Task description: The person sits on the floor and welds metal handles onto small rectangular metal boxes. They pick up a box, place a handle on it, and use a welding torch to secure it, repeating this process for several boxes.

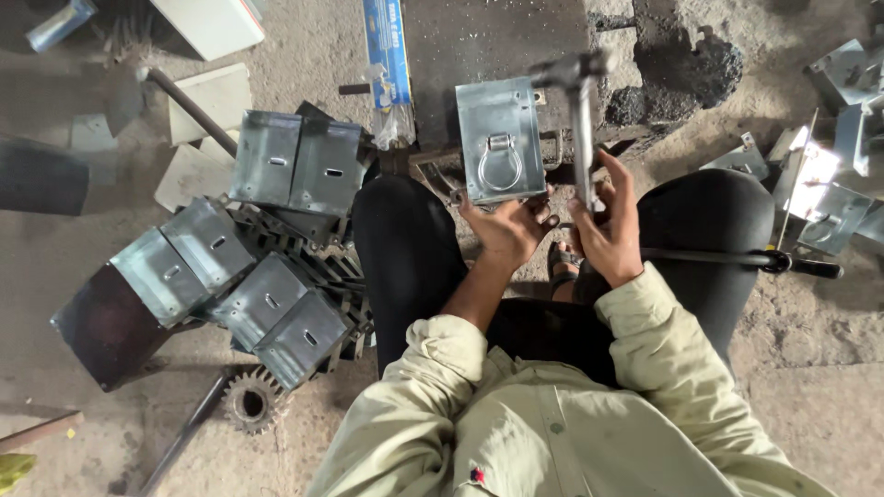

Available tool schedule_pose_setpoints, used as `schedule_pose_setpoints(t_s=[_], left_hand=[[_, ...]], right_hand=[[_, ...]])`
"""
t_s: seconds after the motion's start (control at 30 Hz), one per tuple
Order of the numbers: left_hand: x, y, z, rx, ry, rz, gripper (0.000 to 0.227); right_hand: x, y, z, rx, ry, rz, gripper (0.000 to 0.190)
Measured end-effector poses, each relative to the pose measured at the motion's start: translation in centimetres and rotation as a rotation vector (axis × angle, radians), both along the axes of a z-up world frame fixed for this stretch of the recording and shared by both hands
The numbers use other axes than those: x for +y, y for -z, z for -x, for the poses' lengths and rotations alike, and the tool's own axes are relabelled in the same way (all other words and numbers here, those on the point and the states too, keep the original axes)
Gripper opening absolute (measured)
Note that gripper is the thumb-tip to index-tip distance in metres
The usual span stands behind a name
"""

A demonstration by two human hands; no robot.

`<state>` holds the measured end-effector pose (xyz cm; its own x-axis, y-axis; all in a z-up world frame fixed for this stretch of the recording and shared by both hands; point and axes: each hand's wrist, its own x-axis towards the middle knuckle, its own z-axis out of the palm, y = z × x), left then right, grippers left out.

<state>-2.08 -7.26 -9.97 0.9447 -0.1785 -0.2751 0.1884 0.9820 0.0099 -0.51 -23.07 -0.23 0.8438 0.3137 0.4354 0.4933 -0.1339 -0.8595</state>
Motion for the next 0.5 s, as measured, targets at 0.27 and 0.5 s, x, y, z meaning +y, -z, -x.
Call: schedule_pose_setpoints(t_s=[0.27,0.5], left_hand=[[-0.2,1.4,-0.3,0.059,-0.063,-0.152,0.131],[-0.8,2.6,0.0,0.035,-0.03,-0.147,0.131]], right_hand=[[0.8,-1.8,1.6,0.072,0.044,0.311,0.058],[0.4,0.6,0.3,0.375,0.238,0.17,0.056]])
